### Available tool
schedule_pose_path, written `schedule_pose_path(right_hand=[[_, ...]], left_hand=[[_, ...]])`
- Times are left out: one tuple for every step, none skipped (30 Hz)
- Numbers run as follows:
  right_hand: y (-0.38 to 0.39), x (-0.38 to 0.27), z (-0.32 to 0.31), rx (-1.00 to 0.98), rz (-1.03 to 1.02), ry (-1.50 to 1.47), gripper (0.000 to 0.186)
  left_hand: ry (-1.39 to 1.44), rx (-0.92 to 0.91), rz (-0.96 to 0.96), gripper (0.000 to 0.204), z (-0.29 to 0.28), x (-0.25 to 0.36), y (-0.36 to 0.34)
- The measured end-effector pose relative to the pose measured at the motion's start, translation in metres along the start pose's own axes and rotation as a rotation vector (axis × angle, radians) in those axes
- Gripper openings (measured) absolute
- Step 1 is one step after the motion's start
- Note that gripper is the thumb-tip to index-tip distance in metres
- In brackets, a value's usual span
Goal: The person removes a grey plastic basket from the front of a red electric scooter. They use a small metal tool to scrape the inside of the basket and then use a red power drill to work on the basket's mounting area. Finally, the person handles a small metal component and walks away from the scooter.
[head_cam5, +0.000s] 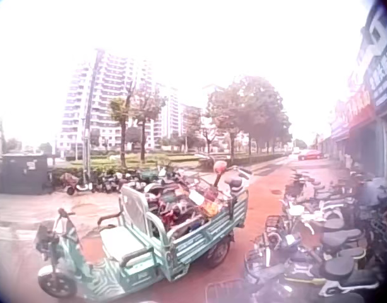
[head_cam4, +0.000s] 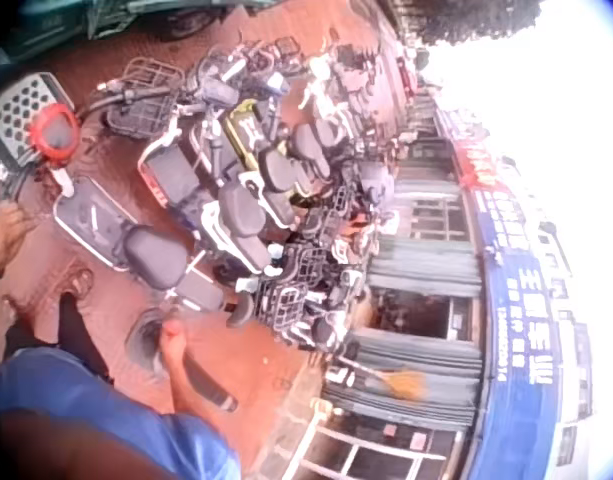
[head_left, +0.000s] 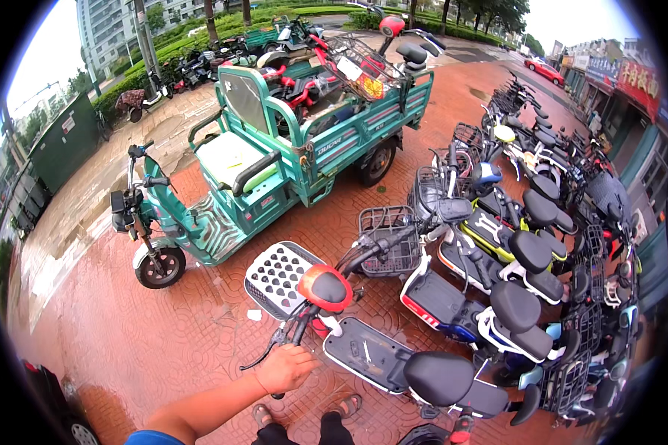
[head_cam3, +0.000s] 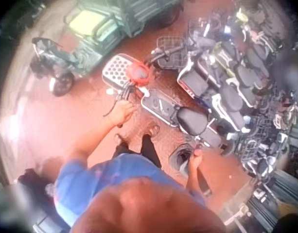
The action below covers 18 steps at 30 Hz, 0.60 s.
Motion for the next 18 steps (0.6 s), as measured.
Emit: schedule_pose_path(right_hand=[[0.048, -0.013, -0.015, 0.065, 0.138, 0.058, 0.026], [0.049, 0.031, 0.053, -0.103, 0.060, -0.014, 0.025], [0.057, -0.012, 0.043, -0.142, 0.025, 0.079, 0.026], [0.054, -0.078, 0.028, -0.174, -0.067, 0.134, 0.028], [0.058, -0.133, 0.019, -0.196, -0.147, 0.173, 0.029], [0.066, -0.179, 0.013, -0.212, -0.214, 0.216, 0.030], [0.077, -0.223, 0.012, -0.235, -0.289, 0.251, 0.032], [0.089, -0.267, 0.013, -0.257, -0.369, 0.302, 0.033], [0.106, -0.307, 0.019, -0.285, -0.442, 0.346, 0.035], [0.123, -0.347, 0.027, -0.310, -0.511, 0.396, 0.036], [0.133, -0.359, 0.065, -0.411, -0.557, 0.420, 0.037], [0.138, -0.367, 0.113, -0.531, -0.609, 0.442, 0.038], [0.144, -0.375, 0.154, -0.651, -0.649, 0.476, 0.039], [0.150, -0.380, 0.192, -0.760, -0.691, 0.518, 0.040], [0.154, -0.383, 0.228, -0.868, -0.718, 0.573, 0.041], [0.160, -0.395, 0.253, -0.962, -0.739, 0.614, 0.042], [0.166, -0.410, 0.272, -1.033, -0.757, 0.642, 0.044], [0.170, -0.428, 0.287, -1.066, -0.771, 0.656, 0.045]], left_hand=[[0.069, -0.007, 0.169, 0.040, 0.020, 0.002, -0.051], [0.126, 0.041, 0.134, 0.041, 0.022, -0.009, -0.036], [0.176, 0.117, 0.138, 0.038, 0.014, -0.004, -0.027], [0.195, 0.209, 0.123, 0.035, -0.005, 0.005, -0.006], [0.225, 0.292, 0.131, 0.031, -0.022, 0.010, 0.017], [0.206, 0.328, 0.107, 0.031, -0.033, 0.012, 0.047], [0.186, 0.359, 0.074, 0.031, -0.045, 0.013, 0.083], [0.172, 0.389, 0.036, 0.031, -0.053, 0.012, 0.121], [0.150, 0.393, -0.049, 0.034, -0.059, 0.002, 0.169], [0.150, 0.319, -0.222, 0.034, -0.057, -0.016, 0.221], [0.154, 0.244, -0.398, 0.035, -0.051, -0.037, 0.283], [0.160, 0.229, -0.616, 0.037, -0.034, -0.064, 0.362], [0.261, 0.142, -0.902, 0.039, -0.026, -0.085, 0.440], [0.182, 0.107, -0.959, 0.041, -0.003, -0.107, 0.530], [0.210, 0.103, -1.117, 0.042, -0.008, -0.103, 0.598], [0.157, 0.126, -1.284, 0.041, -0.015, -0.091, 0.670], [0.136, 0.235, -1.396, 0.039, -0.019, -0.077, 0.739], [0.137, 0.327, -1.541, 0.037, -0.024, -0.059, 0.797]])
Point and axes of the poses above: each hand's wrist, its own y-axis away from the middle knuckle, its own z-axis out of the palm, x = y × z, the point moved 7 cm from there along -y, towards the middle knuckle, and after that the axes turned 14 degrees about y, right-handed, at the moved point
